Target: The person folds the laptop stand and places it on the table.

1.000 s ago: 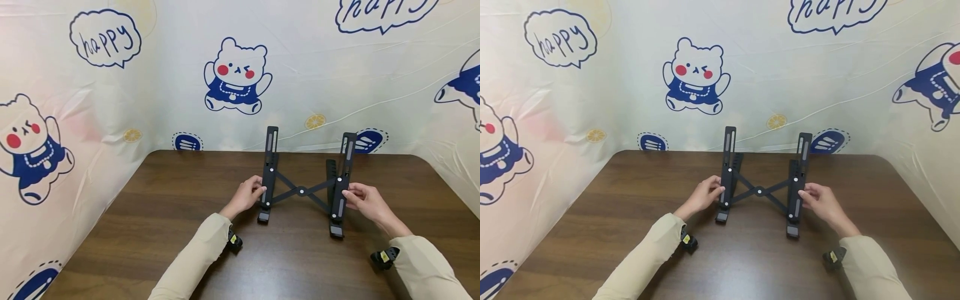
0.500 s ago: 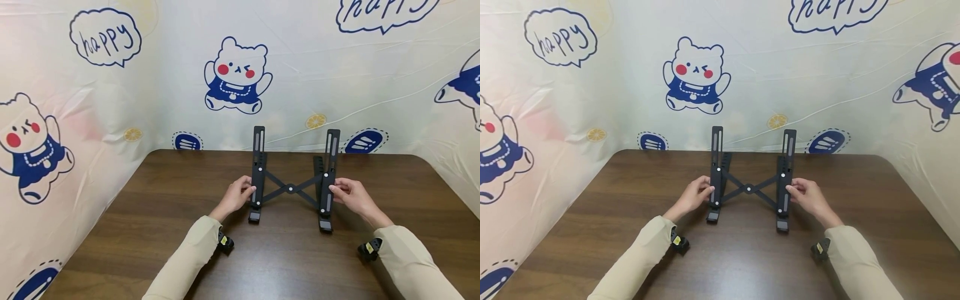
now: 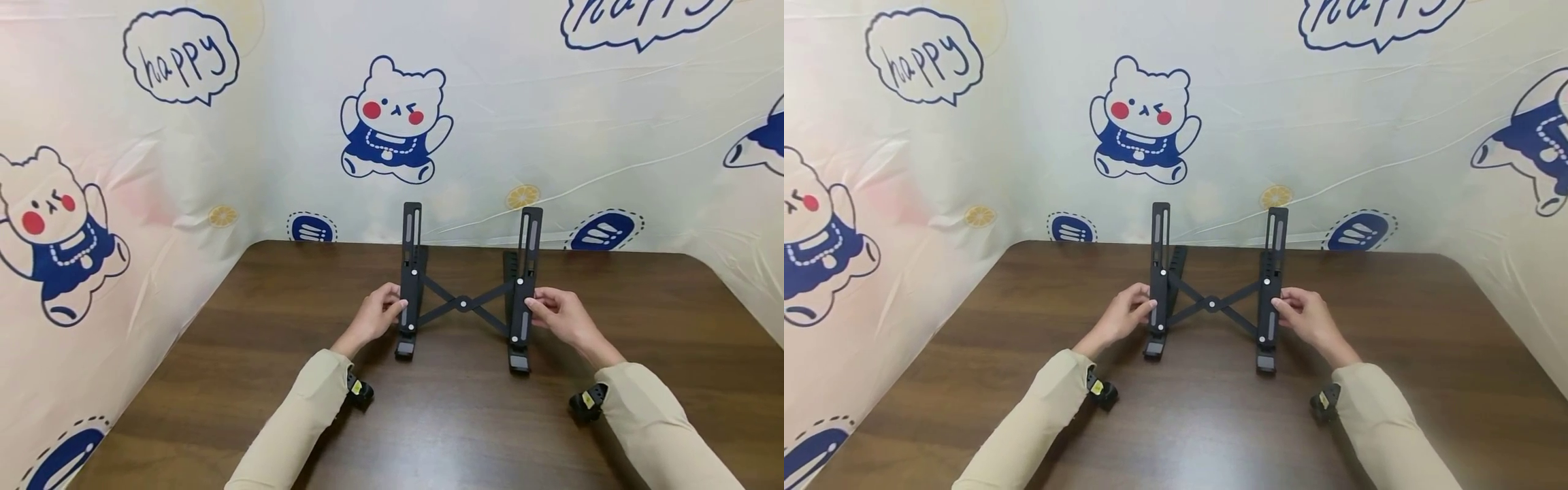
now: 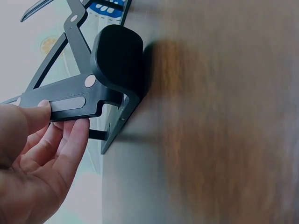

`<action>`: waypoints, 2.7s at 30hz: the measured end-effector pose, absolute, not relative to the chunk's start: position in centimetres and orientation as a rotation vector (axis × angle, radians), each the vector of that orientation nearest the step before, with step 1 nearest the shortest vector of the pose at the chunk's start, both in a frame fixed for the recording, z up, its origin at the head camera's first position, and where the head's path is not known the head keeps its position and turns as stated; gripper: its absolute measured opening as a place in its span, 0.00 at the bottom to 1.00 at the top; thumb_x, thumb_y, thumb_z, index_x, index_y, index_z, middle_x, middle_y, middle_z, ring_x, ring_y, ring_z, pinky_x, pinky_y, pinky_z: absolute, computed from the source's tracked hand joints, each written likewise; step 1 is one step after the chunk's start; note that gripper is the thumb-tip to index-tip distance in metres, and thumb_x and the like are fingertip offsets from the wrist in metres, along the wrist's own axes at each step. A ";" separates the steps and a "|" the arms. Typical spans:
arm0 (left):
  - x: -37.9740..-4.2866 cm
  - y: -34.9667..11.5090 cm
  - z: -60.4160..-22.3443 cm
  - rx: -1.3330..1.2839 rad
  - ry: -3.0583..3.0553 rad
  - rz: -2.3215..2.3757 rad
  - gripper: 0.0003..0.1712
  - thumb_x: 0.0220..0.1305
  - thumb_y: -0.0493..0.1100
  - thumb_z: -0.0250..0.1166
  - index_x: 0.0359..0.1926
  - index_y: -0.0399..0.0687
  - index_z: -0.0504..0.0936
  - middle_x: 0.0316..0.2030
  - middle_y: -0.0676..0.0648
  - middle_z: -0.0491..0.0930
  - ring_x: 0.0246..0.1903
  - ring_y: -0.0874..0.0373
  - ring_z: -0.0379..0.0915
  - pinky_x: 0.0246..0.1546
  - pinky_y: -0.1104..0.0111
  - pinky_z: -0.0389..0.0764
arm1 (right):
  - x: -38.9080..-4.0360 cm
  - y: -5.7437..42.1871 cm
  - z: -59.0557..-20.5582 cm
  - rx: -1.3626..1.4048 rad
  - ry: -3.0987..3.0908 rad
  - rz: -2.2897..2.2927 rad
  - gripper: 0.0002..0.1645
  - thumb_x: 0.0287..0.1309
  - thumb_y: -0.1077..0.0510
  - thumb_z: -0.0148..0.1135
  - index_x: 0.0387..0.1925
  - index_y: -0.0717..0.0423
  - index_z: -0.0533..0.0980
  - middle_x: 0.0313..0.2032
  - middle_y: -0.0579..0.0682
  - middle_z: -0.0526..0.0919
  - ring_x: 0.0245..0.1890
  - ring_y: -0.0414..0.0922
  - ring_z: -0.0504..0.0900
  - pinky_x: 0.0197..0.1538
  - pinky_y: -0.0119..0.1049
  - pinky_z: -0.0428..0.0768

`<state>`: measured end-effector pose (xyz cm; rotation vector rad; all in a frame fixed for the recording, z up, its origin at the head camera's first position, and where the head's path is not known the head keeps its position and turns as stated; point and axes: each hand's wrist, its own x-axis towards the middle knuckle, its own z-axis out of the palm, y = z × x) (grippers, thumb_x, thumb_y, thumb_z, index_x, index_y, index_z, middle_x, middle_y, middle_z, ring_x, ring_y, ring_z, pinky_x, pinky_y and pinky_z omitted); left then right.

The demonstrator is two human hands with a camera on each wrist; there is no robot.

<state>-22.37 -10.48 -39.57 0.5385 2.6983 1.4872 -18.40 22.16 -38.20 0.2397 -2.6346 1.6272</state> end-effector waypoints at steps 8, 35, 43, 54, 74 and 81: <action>-22.4 -11.2 -39.6 0.502 2.730 1.471 0.09 0.61 0.35 0.56 0.42 0.37 0.70 0.31 0.41 0.79 0.25 0.51 0.74 0.27 0.68 0.78 | -19.0 21.3 -38.3 0.256 -2.606 1.653 0.16 0.59 0.62 0.52 0.41 0.75 0.69 0.33 0.64 0.77 0.29 0.39 0.78 0.34 0.38 0.79; -23.0 -11.7 -39.5 0.416 2.558 1.655 0.09 0.59 0.32 0.56 0.41 0.34 0.74 0.32 0.42 0.78 0.33 0.53 0.75 0.32 0.64 0.79 | -19.6 20.8 -38.4 0.273 -2.648 1.630 0.15 0.60 0.62 0.52 0.41 0.74 0.69 0.33 0.64 0.77 0.30 0.46 0.79 0.34 0.39 0.79; -23.1 -11.6 -39.2 0.441 2.558 1.606 0.10 0.59 0.33 0.56 0.43 0.37 0.74 0.32 0.43 0.78 0.32 0.54 0.75 0.33 0.64 0.78 | -19.8 20.8 -38.4 0.306 -2.659 1.611 0.13 0.59 0.62 0.52 0.38 0.72 0.70 0.29 0.60 0.76 0.28 0.45 0.78 0.33 0.38 0.79; -22.8 -10.6 -39.4 0.511 2.579 1.583 0.10 0.59 0.32 0.56 0.43 0.35 0.73 0.33 0.40 0.78 0.35 0.51 0.76 0.31 0.66 0.79 | -20.0 20.1 -38.6 0.342 -2.650 1.631 0.11 0.59 0.64 0.52 0.36 0.72 0.69 0.27 0.59 0.76 0.26 0.43 0.78 0.33 0.41 0.79; -22.1 -8.2 -39.4 0.592 2.567 1.558 0.09 0.59 0.33 0.56 0.41 0.35 0.72 0.33 0.41 0.77 0.34 0.53 0.76 0.30 0.70 0.78 | -20.4 18.1 -38.4 0.423 -2.640 1.677 0.09 0.59 0.65 0.52 0.35 0.71 0.70 0.27 0.58 0.76 0.27 0.45 0.78 0.33 0.42 0.79; -22.0 -7.5 -39.1 0.624 2.601 1.481 0.08 0.60 0.34 0.56 0.40 0.36 0.73 0.32 0.43 0.77 0.32 0.55 0.76 0.29 0.73 0.78 | -20.4 17.4 -38.5 0.410 -2.638 1.694 0.09 0.59 0.64 0.52 0.34 0.71 0.69 0.27 0.58 0.76 0.26 0.47 0.78 0.32 0.40 0.79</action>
